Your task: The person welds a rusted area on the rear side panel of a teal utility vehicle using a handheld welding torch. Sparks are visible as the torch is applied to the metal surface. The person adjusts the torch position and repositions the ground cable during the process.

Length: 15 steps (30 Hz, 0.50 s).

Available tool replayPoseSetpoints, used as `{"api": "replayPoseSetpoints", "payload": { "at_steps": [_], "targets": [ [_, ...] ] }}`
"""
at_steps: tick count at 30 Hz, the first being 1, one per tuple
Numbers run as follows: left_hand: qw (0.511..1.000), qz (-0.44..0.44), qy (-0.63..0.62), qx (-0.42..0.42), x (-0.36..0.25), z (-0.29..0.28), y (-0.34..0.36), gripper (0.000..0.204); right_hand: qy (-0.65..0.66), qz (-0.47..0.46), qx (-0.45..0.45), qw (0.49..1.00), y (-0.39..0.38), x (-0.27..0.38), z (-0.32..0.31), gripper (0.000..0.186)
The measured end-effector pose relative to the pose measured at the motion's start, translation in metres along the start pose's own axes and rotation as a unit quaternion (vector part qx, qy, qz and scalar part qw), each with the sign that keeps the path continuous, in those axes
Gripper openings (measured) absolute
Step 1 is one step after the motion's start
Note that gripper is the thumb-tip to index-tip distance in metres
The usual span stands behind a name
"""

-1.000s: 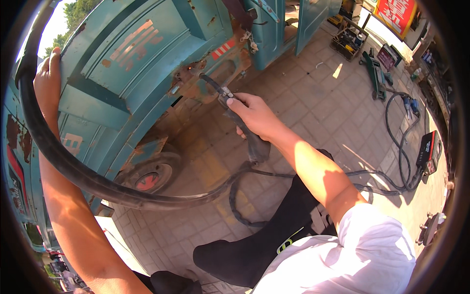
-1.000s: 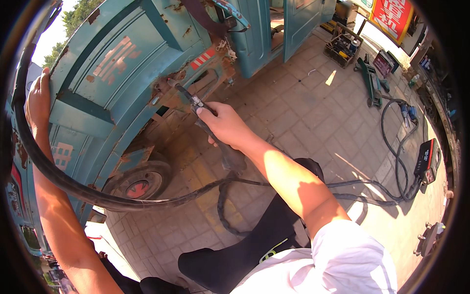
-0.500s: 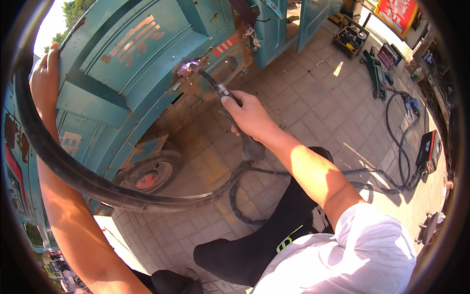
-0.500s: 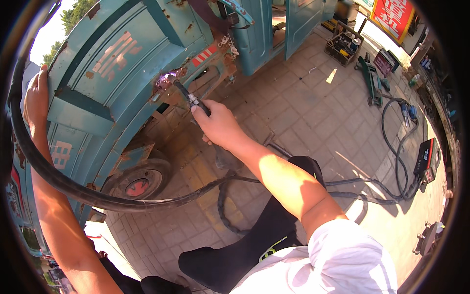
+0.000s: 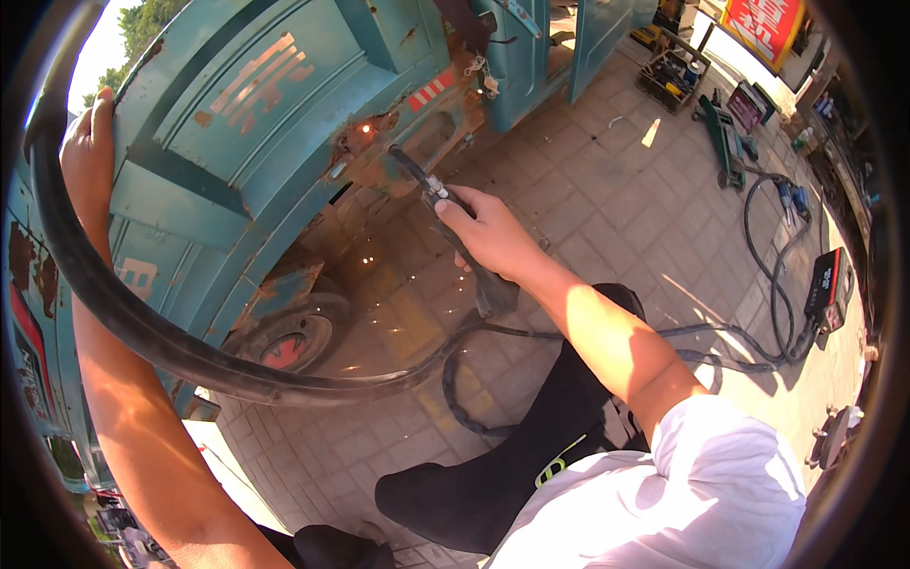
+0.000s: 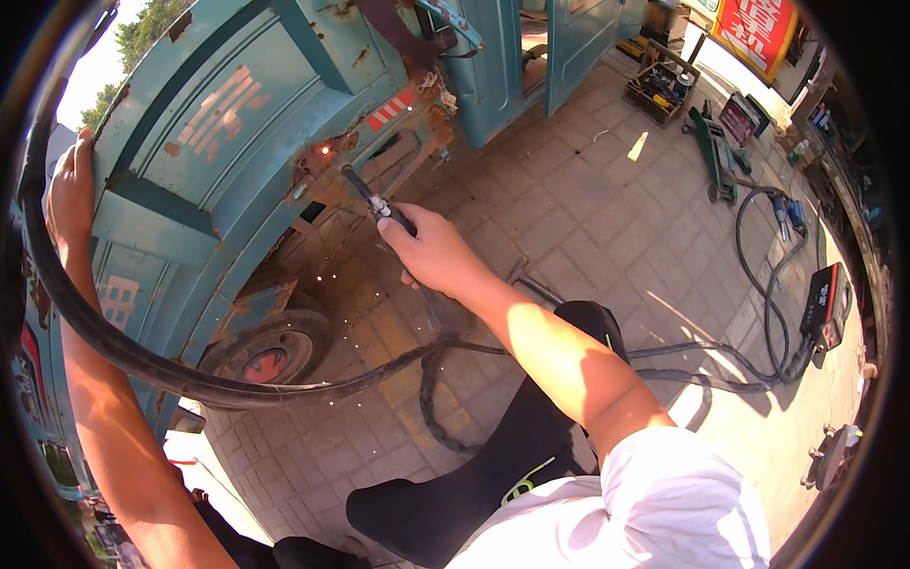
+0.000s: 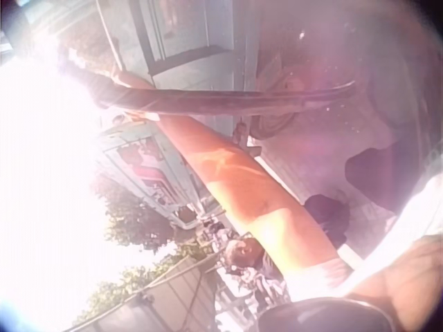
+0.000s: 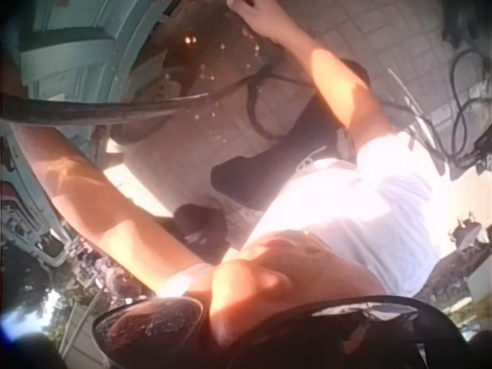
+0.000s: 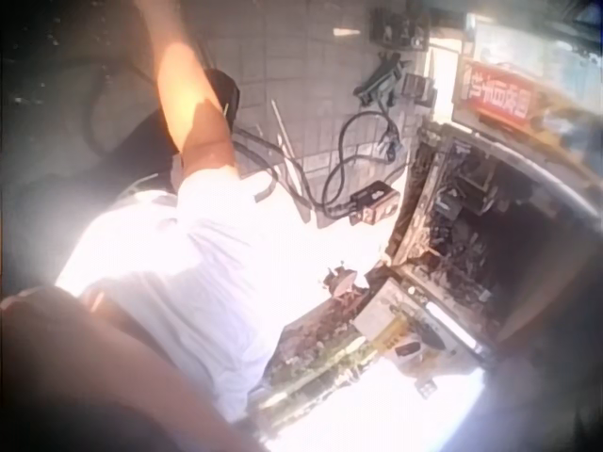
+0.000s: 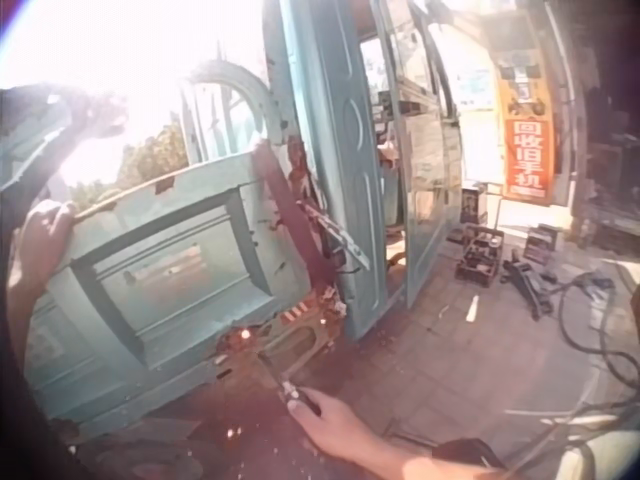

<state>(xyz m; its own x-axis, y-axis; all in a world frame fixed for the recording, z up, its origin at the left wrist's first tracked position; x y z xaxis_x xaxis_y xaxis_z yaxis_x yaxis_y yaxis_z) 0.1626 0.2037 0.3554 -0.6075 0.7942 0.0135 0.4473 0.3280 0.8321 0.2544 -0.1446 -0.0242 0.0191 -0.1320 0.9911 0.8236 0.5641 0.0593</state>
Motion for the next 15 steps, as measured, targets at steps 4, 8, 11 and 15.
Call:
{"api": "replayPoseSetpoints", "payload": {
  "at_steps": [4, 8, 11, 15],
  "targets": [
    [1.0, 0.001, -0.001, -0.013, -0.006, -0.007, -0.002, 0.056, -0.002, -0.019, 0.0, 1.0, 0.001, -0.001, 0.0, 0.051],
    [0.999, 0.023, 0.014, -0.029, -0.003, -0.005, 0.001, 0.057, -0.019, -0.038, -0.014, 0.999, 0.008, 0.009, 0.001, 0.05],
    [0.999, 0.017, 0.029, -0.025, 0.001, -0.004, 0.004, 0.059, -0.023, -0.018, -0.014, 0.999, 0.014, 0.004, 0.005, 0.049],
    [0.999, 0.0, 0.04, -0.013, 0.004, -0.003, 0.003, 0.059, -0.04, -0.036, -0.033, 0.998, 0.012, 0.001, 0.008, 0.046]
  ]
}}
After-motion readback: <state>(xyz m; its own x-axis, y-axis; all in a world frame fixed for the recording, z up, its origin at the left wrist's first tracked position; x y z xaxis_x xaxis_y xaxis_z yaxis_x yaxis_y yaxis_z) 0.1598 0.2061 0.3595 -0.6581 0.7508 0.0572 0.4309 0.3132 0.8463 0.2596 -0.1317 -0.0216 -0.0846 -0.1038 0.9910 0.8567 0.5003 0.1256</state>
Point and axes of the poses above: each hand's wrist, its own y-axis towards the middle knuckle, its own z-axis out of the palm, x = y × z, the point moved 9 cm from there along y, towards the middle knuckle, and after that the axes turned 10 degrees about -z, right-handed, at the moved point
